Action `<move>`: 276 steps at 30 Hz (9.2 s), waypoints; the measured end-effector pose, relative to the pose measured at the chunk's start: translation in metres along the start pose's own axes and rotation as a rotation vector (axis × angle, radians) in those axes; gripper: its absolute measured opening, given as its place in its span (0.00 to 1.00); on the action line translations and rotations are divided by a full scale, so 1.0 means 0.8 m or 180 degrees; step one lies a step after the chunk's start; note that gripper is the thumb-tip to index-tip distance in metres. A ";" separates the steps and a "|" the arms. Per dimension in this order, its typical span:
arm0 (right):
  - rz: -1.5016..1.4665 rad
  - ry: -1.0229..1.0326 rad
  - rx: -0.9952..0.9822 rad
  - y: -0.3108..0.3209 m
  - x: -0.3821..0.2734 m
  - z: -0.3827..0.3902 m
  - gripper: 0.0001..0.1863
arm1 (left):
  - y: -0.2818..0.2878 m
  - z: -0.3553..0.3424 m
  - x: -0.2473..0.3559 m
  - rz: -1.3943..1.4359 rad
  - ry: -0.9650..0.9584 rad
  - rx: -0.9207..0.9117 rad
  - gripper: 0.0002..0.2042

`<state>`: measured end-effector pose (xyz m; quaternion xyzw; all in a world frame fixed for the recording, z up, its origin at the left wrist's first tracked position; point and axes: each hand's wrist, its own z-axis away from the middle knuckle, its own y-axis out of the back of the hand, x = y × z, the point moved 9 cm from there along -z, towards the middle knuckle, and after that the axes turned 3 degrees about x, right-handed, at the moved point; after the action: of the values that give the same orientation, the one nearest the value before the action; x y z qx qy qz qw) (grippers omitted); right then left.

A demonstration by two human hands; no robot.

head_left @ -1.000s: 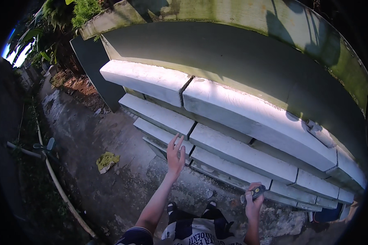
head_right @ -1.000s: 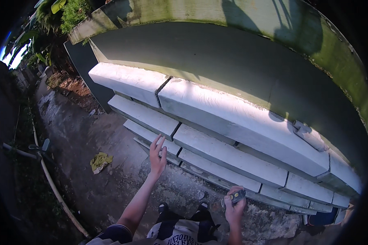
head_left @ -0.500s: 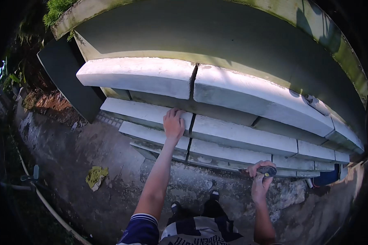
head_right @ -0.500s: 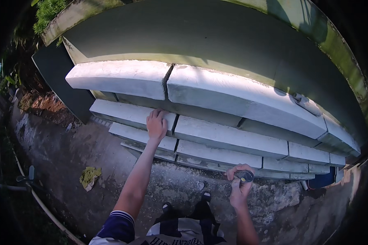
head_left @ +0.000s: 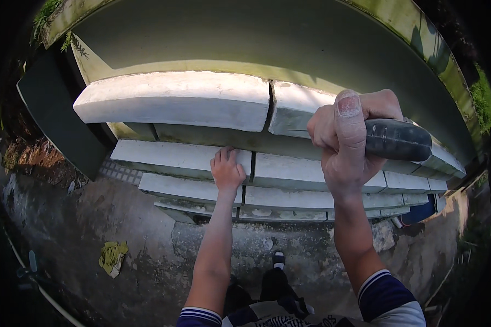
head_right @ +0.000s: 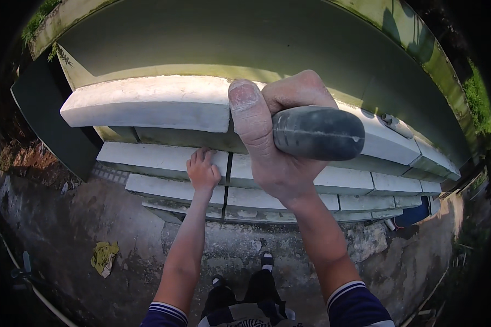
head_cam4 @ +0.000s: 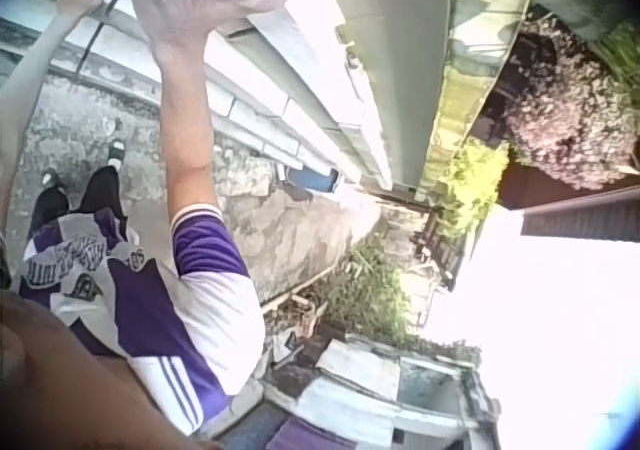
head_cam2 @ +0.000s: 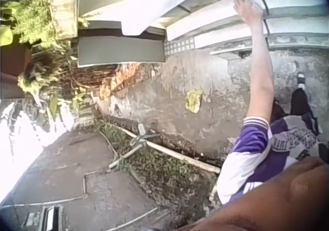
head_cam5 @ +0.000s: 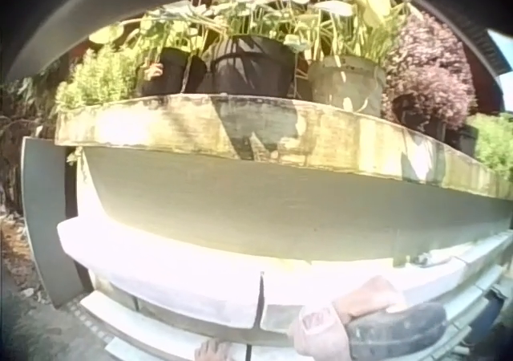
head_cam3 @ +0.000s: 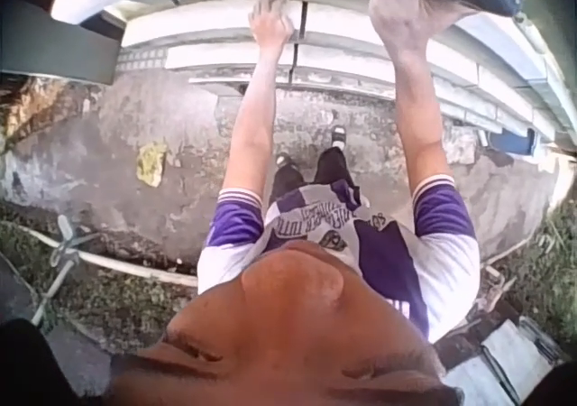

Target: Applying and smoothing filler material into the gaps of a white decorative wall using a putty knife.

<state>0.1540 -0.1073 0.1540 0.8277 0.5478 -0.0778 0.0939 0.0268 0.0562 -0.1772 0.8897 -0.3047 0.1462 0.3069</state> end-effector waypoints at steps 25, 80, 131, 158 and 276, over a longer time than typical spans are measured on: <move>0.1064 -0.0059 -0.0126 -0.068 0.096 0.073 0.10 | -0.004 0.004 -0.010 0.0048 -0.0013 0.0290 0.20; -0.0122 -0.0033 0.0193 -0.013 0.035 0.025 0.18 | -0.003 0.008 -0.005 0.0242 -0.0053 0.0291 0.19; -0.0311 -0.0538 0.0644 0.033 0.059 0.065 0.15 | -0.004 0.005 -0.010 0.0042 -0.0072 0.0225 0.20; 0.0432 -0.1350 0.0630 0.031 0.122 0.075 0.15 | -0.004 0.007 -0.008 0.0013 -0.0093 0.0150 0.20; -0.0479 -0.1263 0.1720 0.041 0.099 0.076 0.13 | 0.084 -0.070 -0.190 -0.0436 0.1209 0.0079 0.38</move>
<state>0.2133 -0.0634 0.0787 0.7486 0.5380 -0.3864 -0.0300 -0.1375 0.1185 -0.1713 0.8686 -0.1782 0.2939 0.3570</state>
